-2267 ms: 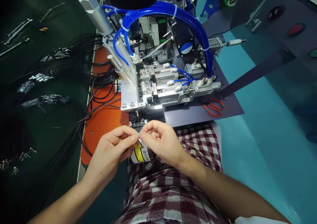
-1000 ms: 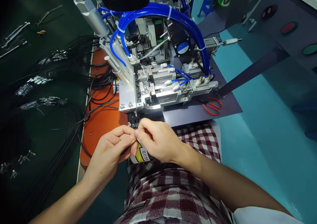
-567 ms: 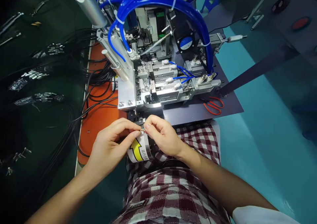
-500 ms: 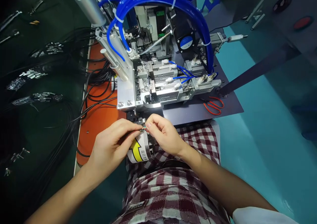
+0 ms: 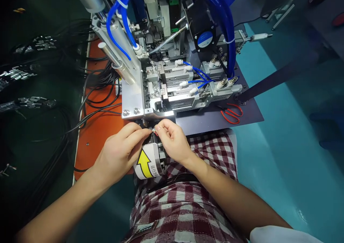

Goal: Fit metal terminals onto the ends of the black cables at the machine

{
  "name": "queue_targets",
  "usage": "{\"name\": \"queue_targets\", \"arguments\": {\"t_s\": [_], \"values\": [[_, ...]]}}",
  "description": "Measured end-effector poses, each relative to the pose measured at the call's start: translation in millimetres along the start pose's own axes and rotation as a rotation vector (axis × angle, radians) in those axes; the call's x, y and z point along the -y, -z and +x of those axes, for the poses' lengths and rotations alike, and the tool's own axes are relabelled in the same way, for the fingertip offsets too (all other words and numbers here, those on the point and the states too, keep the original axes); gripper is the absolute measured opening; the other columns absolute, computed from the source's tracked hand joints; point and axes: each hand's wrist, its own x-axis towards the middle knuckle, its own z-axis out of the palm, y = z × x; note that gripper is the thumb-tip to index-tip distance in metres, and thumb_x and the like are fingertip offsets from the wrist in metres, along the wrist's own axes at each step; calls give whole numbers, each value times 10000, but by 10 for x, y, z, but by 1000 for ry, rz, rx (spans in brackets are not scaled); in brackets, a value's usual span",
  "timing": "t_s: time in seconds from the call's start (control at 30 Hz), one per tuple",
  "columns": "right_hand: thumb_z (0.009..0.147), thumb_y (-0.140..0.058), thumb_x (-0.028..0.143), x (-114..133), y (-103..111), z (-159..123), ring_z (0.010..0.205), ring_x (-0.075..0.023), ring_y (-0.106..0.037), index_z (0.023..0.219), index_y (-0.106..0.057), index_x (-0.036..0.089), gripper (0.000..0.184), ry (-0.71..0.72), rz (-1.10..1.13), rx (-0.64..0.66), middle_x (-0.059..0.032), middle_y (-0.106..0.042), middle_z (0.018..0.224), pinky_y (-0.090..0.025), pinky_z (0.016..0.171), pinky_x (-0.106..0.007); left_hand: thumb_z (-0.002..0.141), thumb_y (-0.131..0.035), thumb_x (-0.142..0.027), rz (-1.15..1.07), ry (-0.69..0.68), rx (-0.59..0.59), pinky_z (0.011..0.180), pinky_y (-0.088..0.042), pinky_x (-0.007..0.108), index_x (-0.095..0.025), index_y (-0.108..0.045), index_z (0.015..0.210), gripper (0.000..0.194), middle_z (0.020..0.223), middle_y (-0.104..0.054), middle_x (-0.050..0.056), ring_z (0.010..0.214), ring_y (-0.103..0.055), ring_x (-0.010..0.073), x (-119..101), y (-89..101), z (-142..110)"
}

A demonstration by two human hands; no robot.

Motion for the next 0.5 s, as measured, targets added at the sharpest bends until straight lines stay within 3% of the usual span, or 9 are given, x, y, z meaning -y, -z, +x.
{"name": "queue_targets", "arguments": {"t_s": [0.5], "values": [[902, -510, 304, -14, -29, -1, 615, -115, -406, 686, -457, 196, 247, -9, -14, -41, 27, -436, 652, -362, 559, -247, 852, -434, -37, -42, -38, -2, 568, -524, 246, -71, -639, 1036, 278, 840, -603, 95, 701, -620, 168, 61, -21, -30]]}}
